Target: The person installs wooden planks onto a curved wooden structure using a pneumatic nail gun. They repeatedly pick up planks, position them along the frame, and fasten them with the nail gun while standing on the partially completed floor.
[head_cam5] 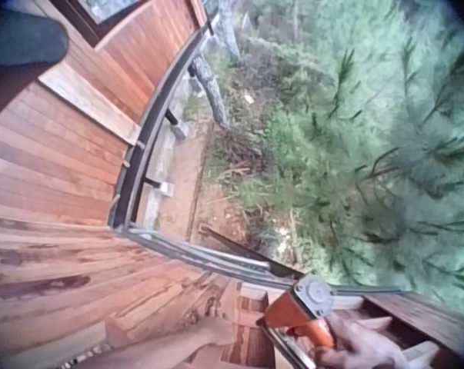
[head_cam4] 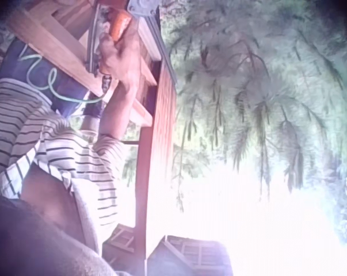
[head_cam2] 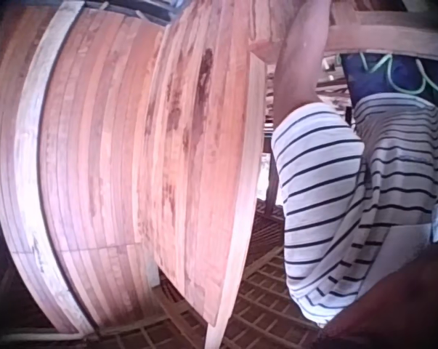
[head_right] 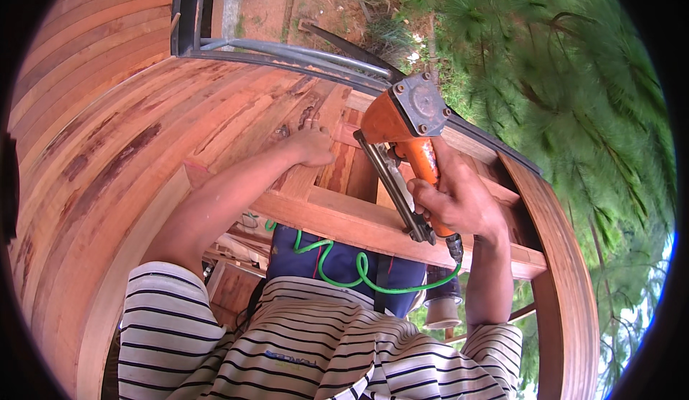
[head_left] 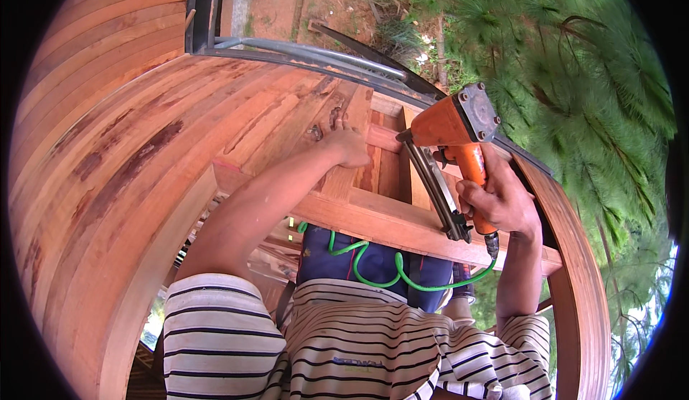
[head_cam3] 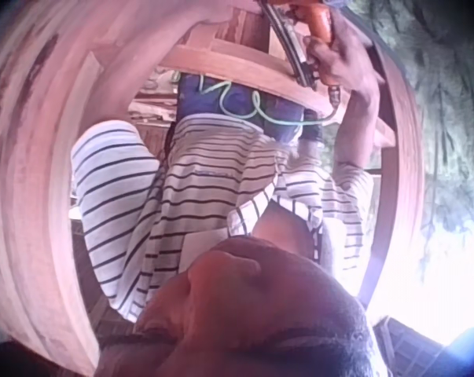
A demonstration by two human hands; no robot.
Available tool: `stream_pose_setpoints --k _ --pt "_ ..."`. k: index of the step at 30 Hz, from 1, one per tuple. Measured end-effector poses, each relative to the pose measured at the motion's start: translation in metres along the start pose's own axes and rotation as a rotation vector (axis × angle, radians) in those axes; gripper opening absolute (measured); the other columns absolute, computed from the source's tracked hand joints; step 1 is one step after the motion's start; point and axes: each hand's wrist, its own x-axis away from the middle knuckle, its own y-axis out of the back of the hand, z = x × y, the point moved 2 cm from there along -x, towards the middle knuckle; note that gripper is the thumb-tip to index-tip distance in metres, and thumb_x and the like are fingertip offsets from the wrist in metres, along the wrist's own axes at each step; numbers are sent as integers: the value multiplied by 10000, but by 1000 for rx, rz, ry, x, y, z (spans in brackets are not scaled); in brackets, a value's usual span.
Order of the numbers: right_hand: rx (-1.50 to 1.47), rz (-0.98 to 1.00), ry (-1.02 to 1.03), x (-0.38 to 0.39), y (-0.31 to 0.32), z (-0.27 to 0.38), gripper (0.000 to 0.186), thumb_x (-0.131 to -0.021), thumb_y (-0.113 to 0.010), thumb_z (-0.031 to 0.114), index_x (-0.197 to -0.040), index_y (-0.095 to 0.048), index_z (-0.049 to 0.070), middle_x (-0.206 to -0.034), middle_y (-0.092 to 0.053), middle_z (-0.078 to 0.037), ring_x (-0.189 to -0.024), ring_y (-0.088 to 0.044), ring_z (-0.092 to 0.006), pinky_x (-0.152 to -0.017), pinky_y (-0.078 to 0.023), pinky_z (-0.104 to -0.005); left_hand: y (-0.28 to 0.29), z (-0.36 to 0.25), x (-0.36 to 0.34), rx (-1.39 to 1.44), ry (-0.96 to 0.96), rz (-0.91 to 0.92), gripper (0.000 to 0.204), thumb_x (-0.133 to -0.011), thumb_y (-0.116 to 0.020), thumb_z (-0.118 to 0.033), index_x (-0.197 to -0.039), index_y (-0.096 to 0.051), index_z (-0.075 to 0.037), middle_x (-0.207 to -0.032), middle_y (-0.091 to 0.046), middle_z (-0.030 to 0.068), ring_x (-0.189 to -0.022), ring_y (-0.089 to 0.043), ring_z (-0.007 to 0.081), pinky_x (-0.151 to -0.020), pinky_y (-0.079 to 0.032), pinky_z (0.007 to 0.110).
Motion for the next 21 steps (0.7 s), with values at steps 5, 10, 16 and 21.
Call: stream_pose_setpoints --k 5,10,16,21 --pt "46 54 53 -10 1 5 468 -878 -563 41 -1318 -417 -26 -744 -553 -36 -596 -537 -103 -550 -462 -257 -2 -1 -1 -21 7 -25 804 -794 -558 -324 -1415 -321 127 -1545 -201 332 -1463 -157 451 -1127 -127 691" --pt "-9 94 42 -15 -1 9 490 -880 -569 40 -1334 -398 -25 -720 -545 -26 -593 -542 -104 -538 -469 -260 -1 -3 1 -32 21 -4 821 -792 -561 -322 -1421 -297 133 -1551 -186 331 -1470 -139 446 -1130 -121 689" --pt "-18 247 11 -25 1 4 602 -871 -551 47 -1427 -319 21 -781 -573 -29 -621 -588 -102 -541 -506 -265 1 -2 0 -40 2 36 862 -850 -526 -466 -1473 -268 71 -1566 -140 324 -1475 -78 463 -1122 -76 705" --pt "100 506 -52 -50 -14 12 551 -897 -548 95 -1391 -331 -17 -723 -578 -36 -620 -596 -124 -546 -502 -286 2 9 -4 -87 -69 107 977 -801 -591 -591 -1529 -210 -61 -1593 -111 274 -1482 -26 456 -1090 -76 743"
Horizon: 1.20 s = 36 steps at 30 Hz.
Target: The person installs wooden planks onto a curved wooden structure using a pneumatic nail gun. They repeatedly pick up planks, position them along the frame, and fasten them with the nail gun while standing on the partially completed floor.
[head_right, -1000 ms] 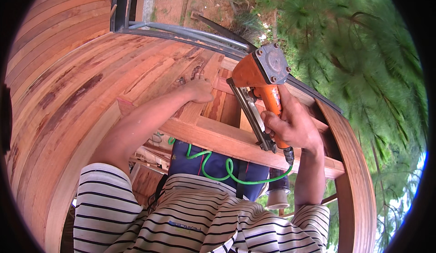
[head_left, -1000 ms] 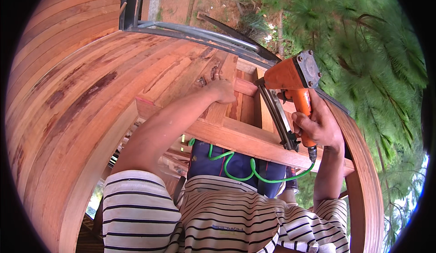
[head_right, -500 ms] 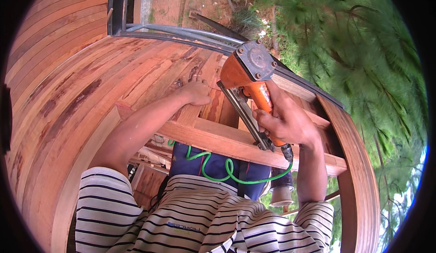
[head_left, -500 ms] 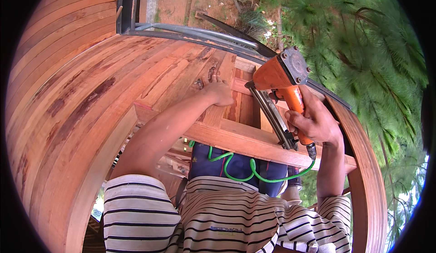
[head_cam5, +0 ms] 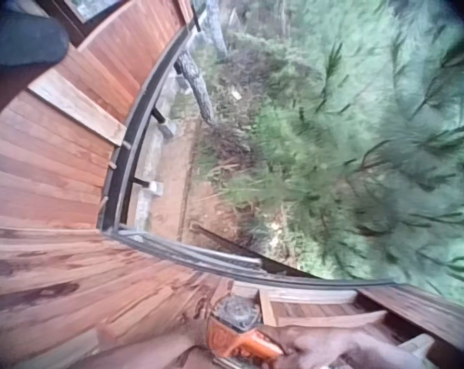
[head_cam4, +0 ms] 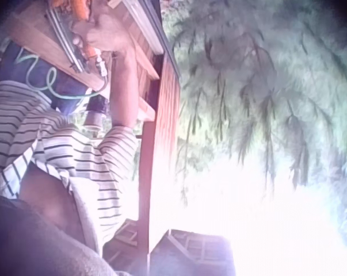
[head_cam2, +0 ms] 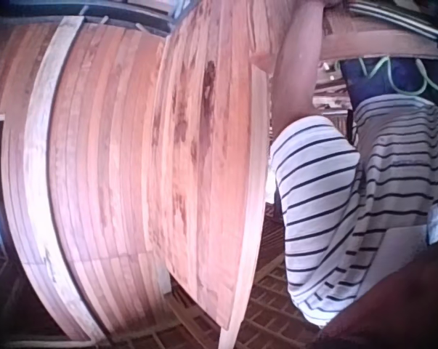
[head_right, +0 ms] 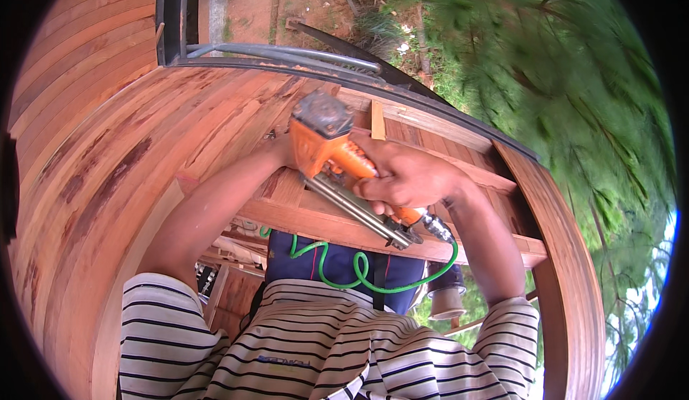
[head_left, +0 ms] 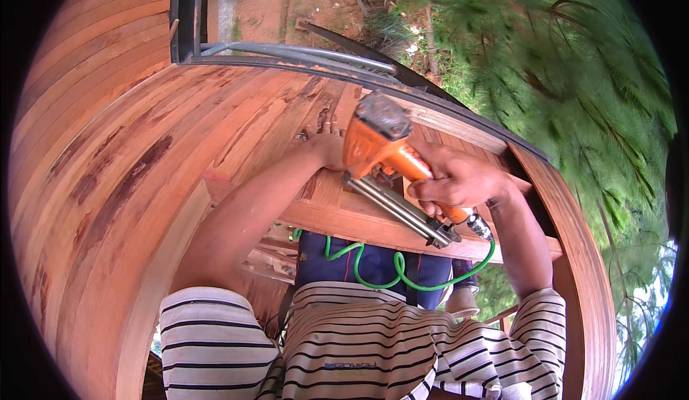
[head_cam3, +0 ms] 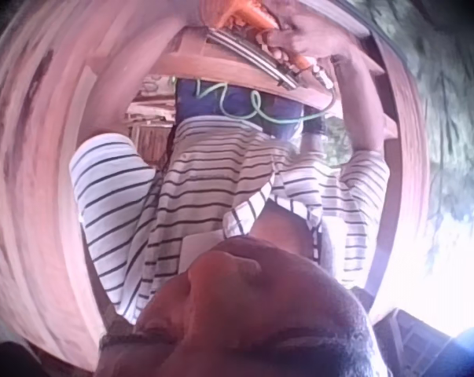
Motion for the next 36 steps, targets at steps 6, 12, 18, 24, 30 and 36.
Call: stream_pose_setpoints --k 6,12,18,24,30,36 --pt "-80 100 26 -16 -1 -3 486 -943 -573 168 -1358 -374 13 -639 -584 -24 -541 -575 -105 -488 -462 -262 -14 15 -18 -86 -89 30 1045 -701 -698 -677 -1549 -242 -269 -1623 -94 191 -1482 18 456 -1049 -102 785" --pt "-102 136 38 -21 -1 5 488 -937 -572 128 -1372 -371 42 -857 -627 -5 -596 -567 -91 -527 -469 -247 -23 27 -45 -56 -350 124 808 -790 -635 -617 -1462 -410 -229 -1518 -350 154 -1408 -277 377 -1073 -222 684" --pt "-30 132 2 -22 -1 5 601 -919 -548 94 -1454 -276 78 -858 -610 1 -604 -556 -94 -542 -477 -250 -14 33 -41 -34 -362 136 737 -820 -603 -594 -1432 -450 -214 -1478 -404 151 -1367 -343 361 -1061 -266 633" --pt "-150 87 -55 -15 -2 6 594 -908 -538 108 -1443 -287 52 -699 -562 -20 -595 -566 -106 -524 -484 -274 -5 42 -37 -27 -348 118 671 -849 -572 -570 -1403 -490 -199 -1438 -459 147 -1327 -409 345 -1050 -310 583" --pt "-155 135 -18 -25 -9 20 498 -894 -548 64 -1358 -368 50 -912 -617 -22 -607 -554 -92 -522 -481 -258 -1 47 -37 -24 -329 64 613 -879 -540 -547 -1373 -530 -185 -1399 -513 144 -1286 -475 329 -1038 -354 532" --pt "-217 132 -32 -29 -9 16 426 -905 -565 76 -1298 -402 46 -997 -634 -26 -612 -558 -89 -528 -471 -255 8 52 -35 -36 -305 21 564 -908 -508 -524 -1343 -570 -170 -1359 -568 141 -1246 -542 312 -1026 -398 482"
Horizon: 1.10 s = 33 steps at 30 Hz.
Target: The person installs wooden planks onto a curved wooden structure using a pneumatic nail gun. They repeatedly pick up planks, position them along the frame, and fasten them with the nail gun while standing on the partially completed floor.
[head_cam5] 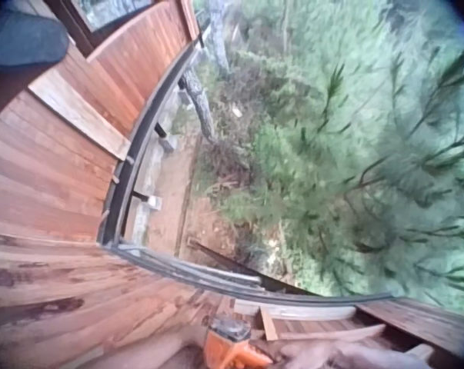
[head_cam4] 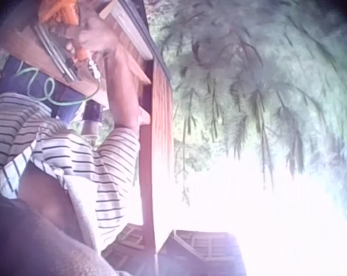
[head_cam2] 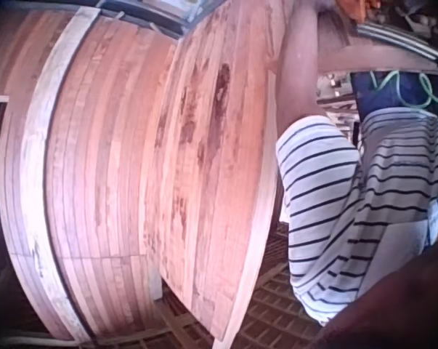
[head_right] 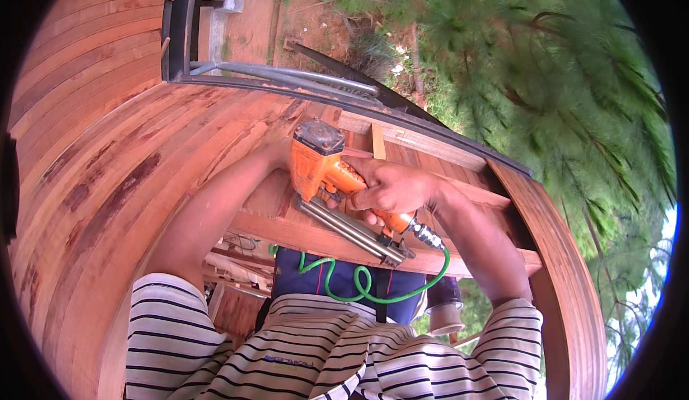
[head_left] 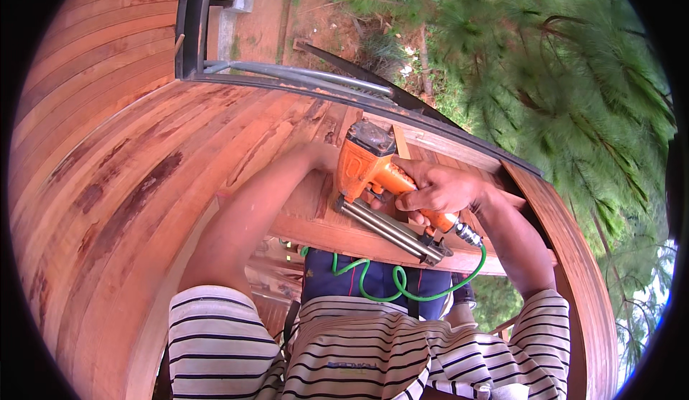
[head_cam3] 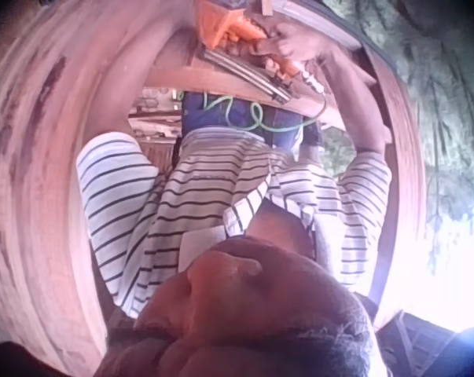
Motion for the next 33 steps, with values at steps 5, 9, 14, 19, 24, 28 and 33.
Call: stream_pose_setpoints --k 5,9,14,19,24,28,33 --pt "59 -28 -60 1 4 -3 466 -907 -575 88 -1328 -381 44 -968 -648 -21 -616 -563 -100 -512 -476 -281 23 -8 19 -25 -16 -1 529 -943 -459 -497 -1322 -597 -153 -1333 -599 146 -1218 -574 318 -1001 -433 425" --pt "24 39 54 -11 5 -3 505 -926 -548 93 -1377 -324 58 -819 -608 -29 -600 -567 -103 -492 -502 -282 17 9 11 68 -7 -19 539 -952 -443 -507 -1297 -614 -129 -1311 -610 157 -1189 -585 326 -991 -437 425" --pt "49 0 58 -13 7 2 458 -930 -533 95 -1351 -359 48 -743 -590 -34 -601 -575 -101 -500 -511 -271 15 16 12 175 29 -12 561 -963 -423 -520 -1266 -634 -98 -1284 -624 171 -1151 -600 335 -978 -442 424" --pt "-156 -274 207 -4 57 -16 411 -906 -557 103 -1287 -426 19 -728 -579 -31 -572 -575 -103 -499 -505 -270 44 2 21 329 187 -58 602 -974 -400 -544 -1231 -657 -64 -1254 -637 190 -1108 -615 345 -966 -448 424" --pt "-156 -737 209 -33 180 -48 308 -884 -600 46 -1162 -473 16 -773 -565 -40 -591 -590 -120 -507 -560 -302 32 -5 -38 136 265 -111 707 -910 -486 -609 -1304 -581 -30 -1373 -533 196 -1314 -456 376 -1085 -371 440" --pt "-282 -840 168 -95 277 -98 296 -862 -619 24 -1127 -493 -10 -788 -580 -66 -608 -600 -138 -503 -581 -338 -3 7 -91 0 428 -149 872 -816 -578 -668 -1413 -470 -43 -1577 -259 163 -1470 -209 338 -1135 -216 609" --pt "-277 -746 41 -184 327 -153 235 -830 -623 22 -1047 -546 -22 -738 -597 -55 -578 -608 -131 -482 -553 -283 5 41 -116 -32 334 82 1060 -776 -567 -714 -1544 -219 -72 -1640 -65 120 -1513 -46 309 -1098 -59 750"
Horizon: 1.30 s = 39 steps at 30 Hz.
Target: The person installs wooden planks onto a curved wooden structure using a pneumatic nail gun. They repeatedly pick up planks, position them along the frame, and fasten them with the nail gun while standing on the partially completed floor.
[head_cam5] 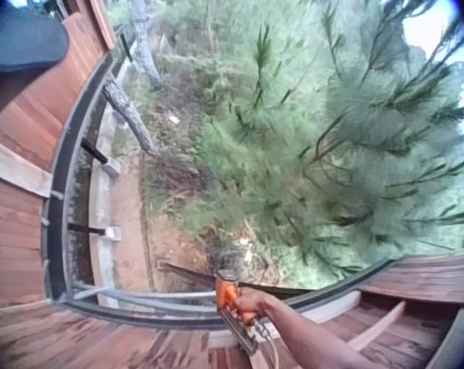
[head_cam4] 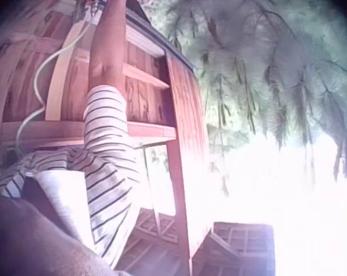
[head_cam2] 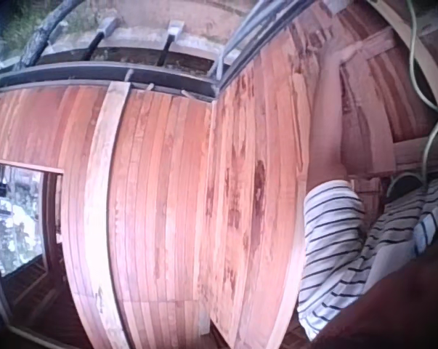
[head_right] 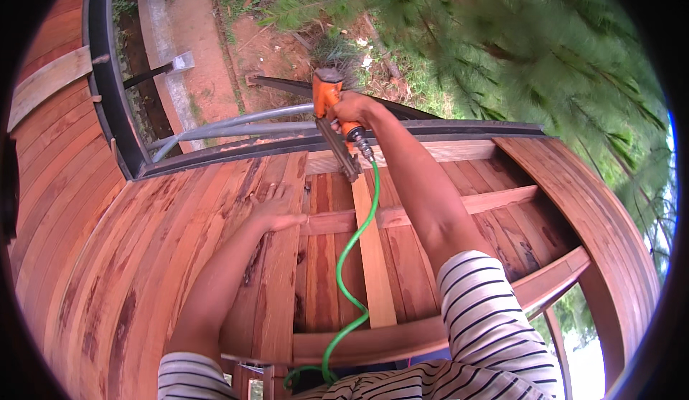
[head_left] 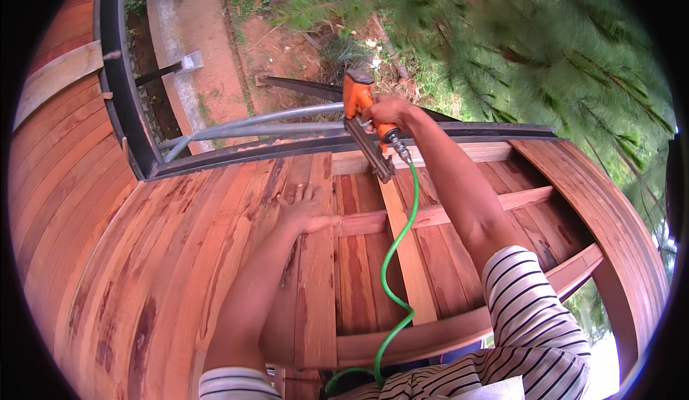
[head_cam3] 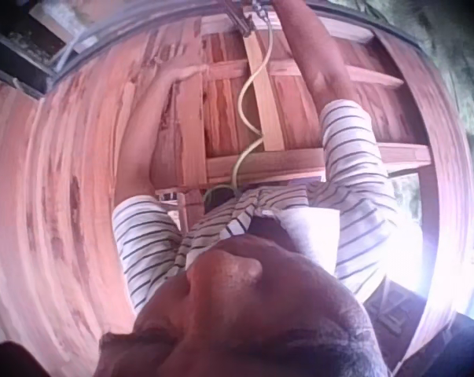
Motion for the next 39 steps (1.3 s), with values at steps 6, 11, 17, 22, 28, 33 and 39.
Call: stream_pose_setpoints --k 6,11,17,22,28,33,39 --pt "-24 91 -131 -91 -30 -67 191 -789 -601 24 -966 -628 -40 -728 -663 -112 -551 -625 -165 -458 -534 -311 0 3 -7 -29 -42 -42 1106 -766 -561 -728 -1545 -189 -37 -1628 -108 160 -1513 -38 314 -1104 -60 737" --pt "82 135 -151 -113 -47 -80 205 -746 -609 26 -940 -656 -19 -704 -673 -108 -535 -628 -202 -439 -509 -366 3 -1 -4 -34 -33 -58 1108 -765 -580 -710 -1534 -201 -7 -1623 -113 179 -1510 -62 327 -1119 -67 714" --pt "246 198 -122 -117 -57 -77 106 -715 -592 44 -762 -661 -21 -665 -661 -105 -510 -622 -204 -440 -478 -361 0 1 -2 0 -39 -61 1095 -767 -602 -683 -1525 -217 6 -1617 -130 192 -1507 -75 341 -1116 -65 717" --pt "266 185 -63 -128 -58 -89 71 -683 -604 33 -669 -651 -18 -641 -651 -109 -540 -629 -208 -475 -478 -359 5 -2 0 1 -43 -74 1088 -766 -614 -669 -1523 -219 6 -1612 -146 195 -1506 -80 344 -1110 -61 725" --pt "208 150 -87 -104 -61 -61 119 -710 -599 21 -806 -655 -23 -667 -650 -106 -573 -638 -197 -486 -485 -356 -3 4 -1 29 -50 -87 1072 -765 -626 -653 -1518 -230 -3 -1609 -145 204 -1503 -84 357 -1098 -73 740" --pt "173 230 -112 -132 -66 -76 103 -726 -596 31 -788 -665 -13 -668 -653 -101 -529 -623 -194 -453 -475 -341 3 -2 1 7 -62 -83 1072 -763 -629 -650 -1518 -227 -3 -1607 -149 209 -1501 -89 363 -1093 -83 745" --pt "205 224 -88 -128 -73 -73 85 -715 -592 18 -719 -672 -11 -661 -654 -109 -547 -633 -190 -470 -483 -334 -3 -1 -1 37 -53 -106 1063 -757 -631 -650 -1512 -256 -2 -1610 -146 201 -1501 -96 356 -1099 -69 739"
